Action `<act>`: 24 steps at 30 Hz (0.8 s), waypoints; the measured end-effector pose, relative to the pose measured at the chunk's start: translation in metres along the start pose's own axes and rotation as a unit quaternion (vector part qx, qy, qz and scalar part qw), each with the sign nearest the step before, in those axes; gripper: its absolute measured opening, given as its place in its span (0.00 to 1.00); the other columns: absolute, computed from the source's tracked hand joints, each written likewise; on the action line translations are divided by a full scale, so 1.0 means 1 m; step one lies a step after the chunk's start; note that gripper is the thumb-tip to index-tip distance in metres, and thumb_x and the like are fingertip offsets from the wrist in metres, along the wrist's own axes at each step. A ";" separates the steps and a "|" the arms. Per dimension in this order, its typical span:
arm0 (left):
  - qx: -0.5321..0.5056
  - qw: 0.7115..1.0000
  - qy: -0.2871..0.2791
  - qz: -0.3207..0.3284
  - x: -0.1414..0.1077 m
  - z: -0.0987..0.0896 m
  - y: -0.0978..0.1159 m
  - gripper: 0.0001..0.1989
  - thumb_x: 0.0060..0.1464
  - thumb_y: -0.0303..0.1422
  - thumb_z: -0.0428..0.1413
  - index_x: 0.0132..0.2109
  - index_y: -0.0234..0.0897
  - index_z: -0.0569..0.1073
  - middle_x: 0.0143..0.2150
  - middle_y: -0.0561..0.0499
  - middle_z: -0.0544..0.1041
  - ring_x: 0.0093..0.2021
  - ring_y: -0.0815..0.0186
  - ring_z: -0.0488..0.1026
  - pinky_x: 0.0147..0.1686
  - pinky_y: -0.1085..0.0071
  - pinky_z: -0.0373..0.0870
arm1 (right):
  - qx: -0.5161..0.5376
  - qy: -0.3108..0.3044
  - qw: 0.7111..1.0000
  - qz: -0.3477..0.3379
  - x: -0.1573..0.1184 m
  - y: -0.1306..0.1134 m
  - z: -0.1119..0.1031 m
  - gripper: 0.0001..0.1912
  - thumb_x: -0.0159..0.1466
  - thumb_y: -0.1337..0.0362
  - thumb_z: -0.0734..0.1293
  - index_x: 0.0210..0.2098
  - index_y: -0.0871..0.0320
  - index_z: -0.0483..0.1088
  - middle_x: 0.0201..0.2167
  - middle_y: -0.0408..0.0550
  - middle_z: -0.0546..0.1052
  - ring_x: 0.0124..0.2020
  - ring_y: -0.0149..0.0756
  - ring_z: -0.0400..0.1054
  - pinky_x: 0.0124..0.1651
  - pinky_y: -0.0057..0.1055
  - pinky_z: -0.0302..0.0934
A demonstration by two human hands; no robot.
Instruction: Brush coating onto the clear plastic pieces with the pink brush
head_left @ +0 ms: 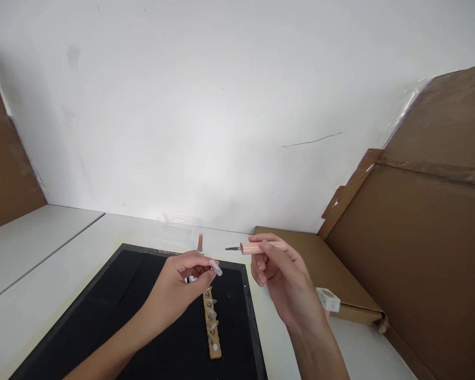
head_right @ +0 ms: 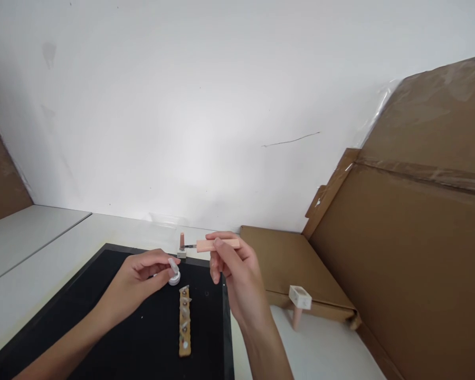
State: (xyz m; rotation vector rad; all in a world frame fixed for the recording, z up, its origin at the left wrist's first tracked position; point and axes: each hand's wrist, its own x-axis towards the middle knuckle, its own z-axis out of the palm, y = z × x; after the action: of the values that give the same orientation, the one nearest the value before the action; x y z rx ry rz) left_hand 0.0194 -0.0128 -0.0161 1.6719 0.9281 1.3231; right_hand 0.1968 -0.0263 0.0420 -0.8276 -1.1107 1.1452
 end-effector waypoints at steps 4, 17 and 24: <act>-0.070 0.997 -0.004 -0.020 0.002 -0.003 0.023 0.06 0.50 0.33 0.59 0.27 0.37 0.78 0.27 0.51 0.77 0.25 0.68 0.71 0.26 0.74 0.70 | -0.027 -0.009 0.998 -0.061 -0.007 0.000 0.000 0.12 0.53 0.53 0.74 0.29 0.55 0.78 0.13 0.39 0.65 0.14 0.27 0.55 0.18 0.27 0.50; -0.016 0.999 -0.009 0.031 0.003 -0.026 0.018 0.06 0.51 0.32 0.60 0.28 0.39 0.81 0.24 0.51 0.75 0.25 0.66 0.71 0.24 0.74 0.69 | -0.252 -0.138 0.921 -0.265 -0.009 0.010 0.002 0.11 0.63 0.67 0.67 0.42 0.45 0.77 0.27 0.46 0.78 0.24 0.37 0.67 0.28 0.35 0.60; 0.018 0.998 0.016 0.060 0.004 -0.022 0.021 0.07 0.51 0.31 0.59 0.26 0.39 0.79 0.23 0.51 0.75 0.23 0.67 0.71 0.22 0.74 0.68 | -0.254 -0.183 0.902 -0.299 -0.004 0.011 0.001 0.19 0.61 0.74 0.65 0.45 0.44 0.74 0.26 0.44 0.76 0.26 0.36 0.65 0.28 0.33 0.59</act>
State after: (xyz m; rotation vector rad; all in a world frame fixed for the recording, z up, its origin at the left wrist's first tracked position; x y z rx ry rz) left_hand -0.0003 -0.0144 0.0073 1.7620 0.8858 1.4243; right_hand 0.1929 -0.0275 0.0309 -0.5905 -1.8712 0.4921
